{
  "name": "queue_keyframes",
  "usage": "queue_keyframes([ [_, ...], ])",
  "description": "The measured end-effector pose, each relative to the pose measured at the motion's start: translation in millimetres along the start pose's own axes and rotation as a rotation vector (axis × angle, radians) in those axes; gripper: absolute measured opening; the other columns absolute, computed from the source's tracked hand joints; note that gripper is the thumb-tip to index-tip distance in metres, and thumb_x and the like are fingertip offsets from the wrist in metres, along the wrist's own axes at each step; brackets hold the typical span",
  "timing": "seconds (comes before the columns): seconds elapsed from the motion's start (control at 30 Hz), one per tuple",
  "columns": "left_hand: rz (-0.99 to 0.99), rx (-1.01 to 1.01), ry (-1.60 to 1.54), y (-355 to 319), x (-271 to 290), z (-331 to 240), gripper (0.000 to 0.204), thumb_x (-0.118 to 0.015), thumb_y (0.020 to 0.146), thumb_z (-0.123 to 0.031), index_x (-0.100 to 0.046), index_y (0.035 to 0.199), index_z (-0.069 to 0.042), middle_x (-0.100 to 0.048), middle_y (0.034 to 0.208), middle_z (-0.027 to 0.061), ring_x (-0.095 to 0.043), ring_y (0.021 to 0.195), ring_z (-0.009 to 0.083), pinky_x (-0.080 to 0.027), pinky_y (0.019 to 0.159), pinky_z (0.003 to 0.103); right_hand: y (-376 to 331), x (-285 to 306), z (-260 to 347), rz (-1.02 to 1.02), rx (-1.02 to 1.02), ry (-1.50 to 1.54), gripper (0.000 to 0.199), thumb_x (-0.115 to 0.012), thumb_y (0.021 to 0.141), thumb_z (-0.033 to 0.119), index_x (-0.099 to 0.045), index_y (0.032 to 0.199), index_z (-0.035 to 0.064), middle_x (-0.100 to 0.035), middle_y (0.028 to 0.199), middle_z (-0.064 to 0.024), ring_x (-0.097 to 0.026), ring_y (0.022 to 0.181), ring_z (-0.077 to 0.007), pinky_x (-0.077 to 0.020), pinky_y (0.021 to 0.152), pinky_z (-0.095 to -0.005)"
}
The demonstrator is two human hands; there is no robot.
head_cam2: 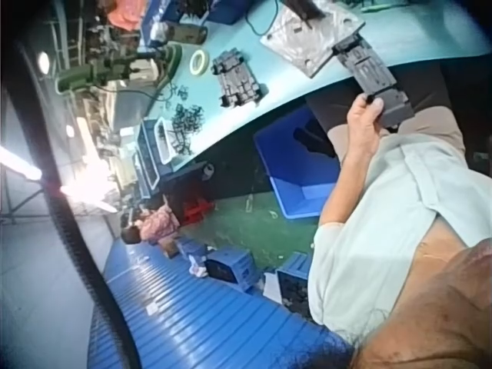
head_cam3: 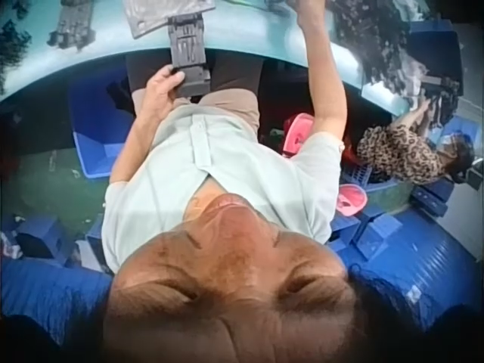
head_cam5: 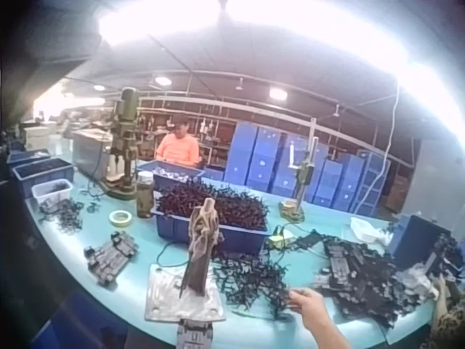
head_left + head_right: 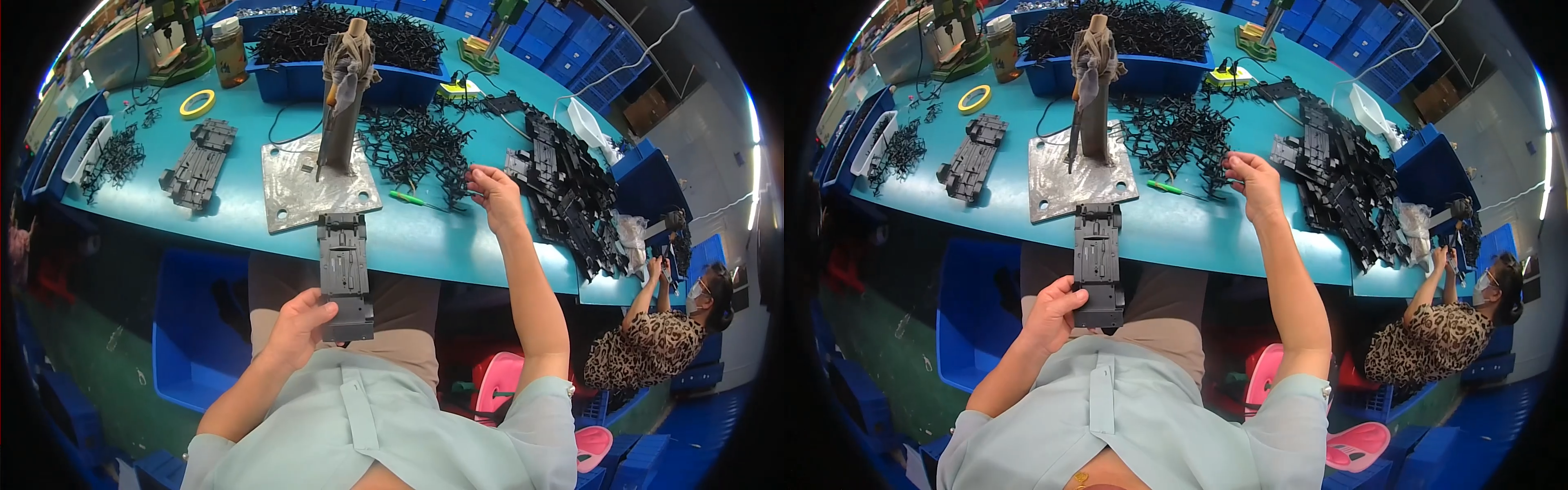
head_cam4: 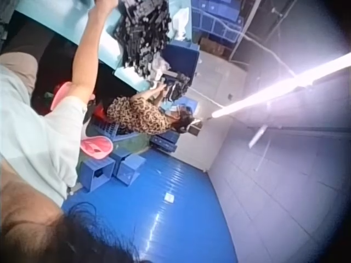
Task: Assembling plastic components onto a toy car chassis at a factory workbench.
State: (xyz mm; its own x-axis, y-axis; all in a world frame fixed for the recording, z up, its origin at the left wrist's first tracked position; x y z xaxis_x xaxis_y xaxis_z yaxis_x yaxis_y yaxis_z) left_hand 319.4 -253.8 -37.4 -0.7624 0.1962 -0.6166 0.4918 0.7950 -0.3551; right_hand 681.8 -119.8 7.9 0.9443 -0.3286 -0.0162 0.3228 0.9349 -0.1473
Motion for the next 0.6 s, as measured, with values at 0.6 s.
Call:
queue_keyframes([
  [0.6,-0.025,0.034,-0.009,5,6,4,0.026,-0.052,0.092,-0.008,-0.051,0.115,0.002,-0.063,0.108,0.0149,-0.066,0.095,0.0251,-0.058,0.075,0.039,-73,-28,-35,0.183,-0.177,0.088,0.014,-0.061,0.088,0.009,-0.062,0.1,0.0001,-0.065,0.092,-0.0071,-0.062,0.077,-0.014,-0.0547,0.073,-0.0322],
])
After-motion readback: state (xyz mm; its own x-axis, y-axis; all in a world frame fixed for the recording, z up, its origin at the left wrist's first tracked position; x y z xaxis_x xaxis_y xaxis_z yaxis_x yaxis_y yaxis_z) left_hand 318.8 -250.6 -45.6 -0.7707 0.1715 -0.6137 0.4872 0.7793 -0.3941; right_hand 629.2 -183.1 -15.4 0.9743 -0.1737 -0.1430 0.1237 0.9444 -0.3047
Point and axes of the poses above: each hand's wrist, its own y-axis towards the middle knuckle, its own x-axis out of the back of the hand, z = x × y, the point moved 2 cm from there along y, towards the middle knuckle
